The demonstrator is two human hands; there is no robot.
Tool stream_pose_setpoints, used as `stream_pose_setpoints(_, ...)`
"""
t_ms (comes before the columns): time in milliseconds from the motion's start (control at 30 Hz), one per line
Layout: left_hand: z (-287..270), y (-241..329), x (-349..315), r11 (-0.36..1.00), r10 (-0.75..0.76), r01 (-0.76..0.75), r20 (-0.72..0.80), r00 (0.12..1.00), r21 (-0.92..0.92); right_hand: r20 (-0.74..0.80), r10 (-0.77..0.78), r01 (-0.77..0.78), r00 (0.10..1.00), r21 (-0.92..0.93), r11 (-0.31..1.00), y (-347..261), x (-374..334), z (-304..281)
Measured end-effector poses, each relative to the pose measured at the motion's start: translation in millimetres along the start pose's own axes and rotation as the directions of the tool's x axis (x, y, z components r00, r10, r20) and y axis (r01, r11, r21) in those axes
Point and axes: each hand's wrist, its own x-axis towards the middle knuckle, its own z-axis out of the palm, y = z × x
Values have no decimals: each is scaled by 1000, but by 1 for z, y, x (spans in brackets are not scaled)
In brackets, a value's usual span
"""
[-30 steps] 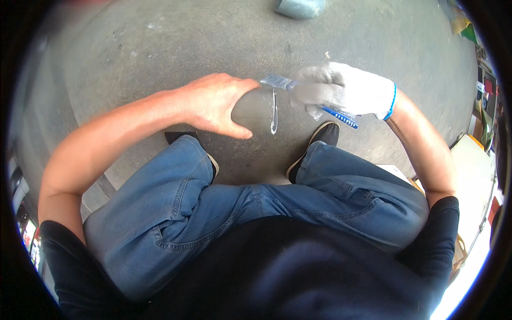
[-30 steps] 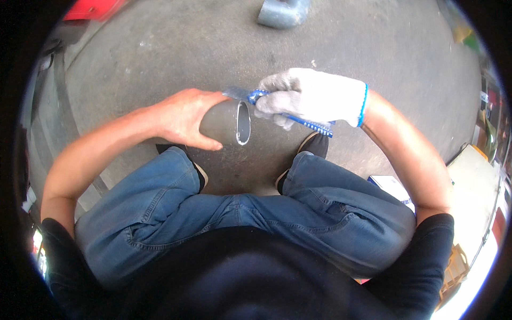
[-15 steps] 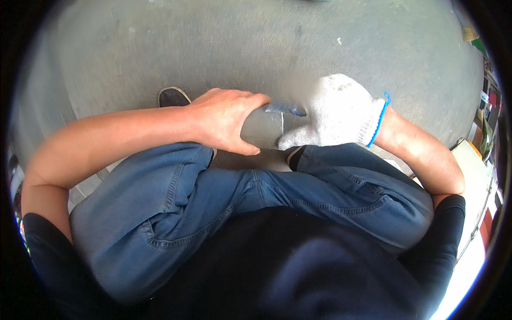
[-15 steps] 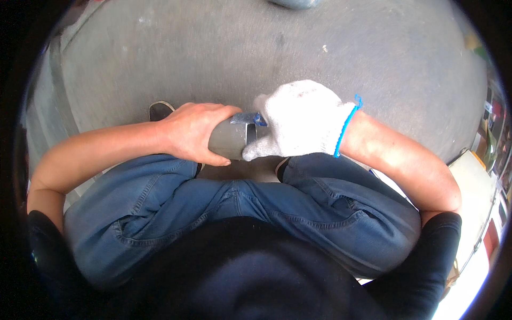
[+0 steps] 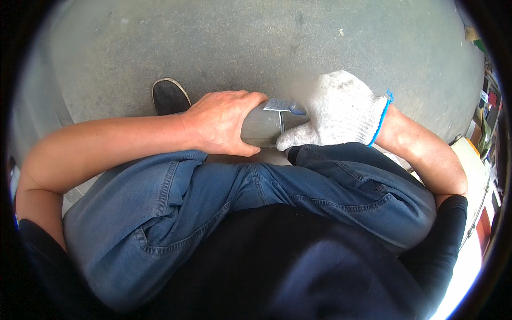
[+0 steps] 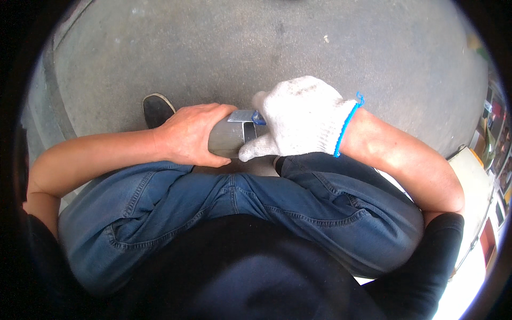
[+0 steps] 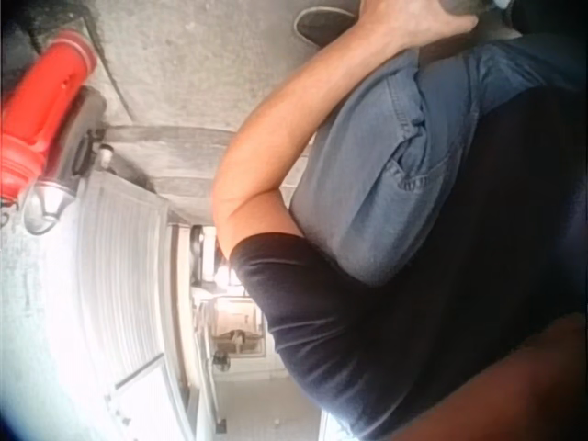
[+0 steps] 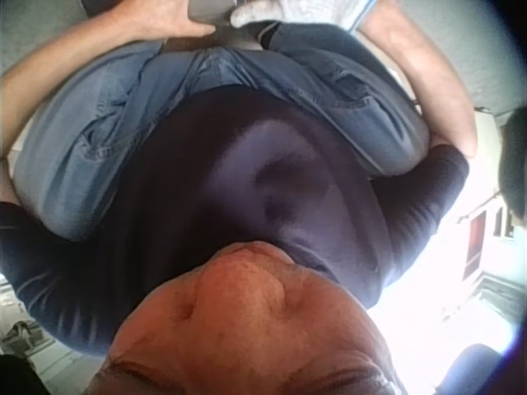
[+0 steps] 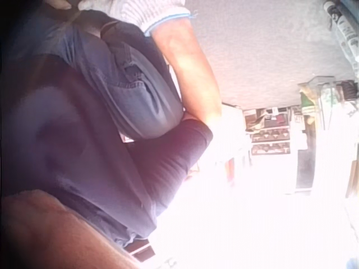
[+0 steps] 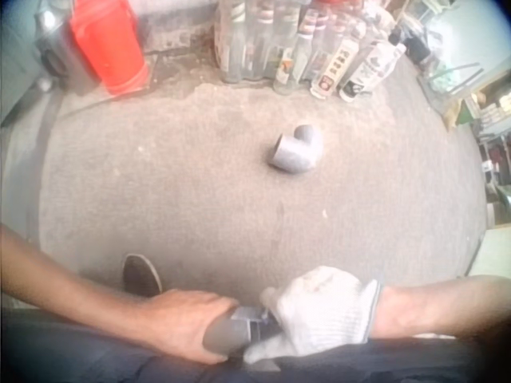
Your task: The person carries a PVC pipe and elbow fitting, then sits on the floor to assemble them. They use a utility knife to trim the pipe ends and fit the elbow into the pipe.
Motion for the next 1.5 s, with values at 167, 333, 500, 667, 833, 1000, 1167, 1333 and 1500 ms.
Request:
stream_pose_setpoints(167,2,-3,1,1000,-2,2,10,1000,-8,-6,-5,5,1000,-58,998,-4,1,5)
stream_pose_setpoints(333,1,-2,1,1000,-22,22,44,999,0,-40,-36,34,999,-47,998,-5,1,12)
stream_pose_setpoints(500,3,-10,-1,1000,9,-9,-5,1000,-23,-96,-109,100,989,-92,991,-6,1,24)
stream_pose_setpoints(667,-1,-7,-2,1000,13,-13,-29,1000,-25,-161,-122,101,979,-131,986,-5,2,11)
stream_pose_setpoints(833,-8,-5,-1,995,35,-31,39,999,-93,-172,-138,115,975,-134,984,-6,-2,11)
stream_pose_setpoints(1000,-9,-6,-2,996,26,-23,33,999,-90,-170,-162,143,972,-122,982,-6,-2,11)
stream_pose_setpoints(1167,-12,-6,-1,991,60,-55,33,998,-120,-133,-124,113,983,-87,990,-7,-2,7)
stream_pose_setpoints(1333,-20,-13,2,989,45,-43,13,999,-143,-180,-114,94,977,-115,989,-2,2,15)
stream_pose_setpoints(1500,-39,-13,11,978,38,-41,-19,999,-202,-318,-199,193,927,-52,980,23,8,4)
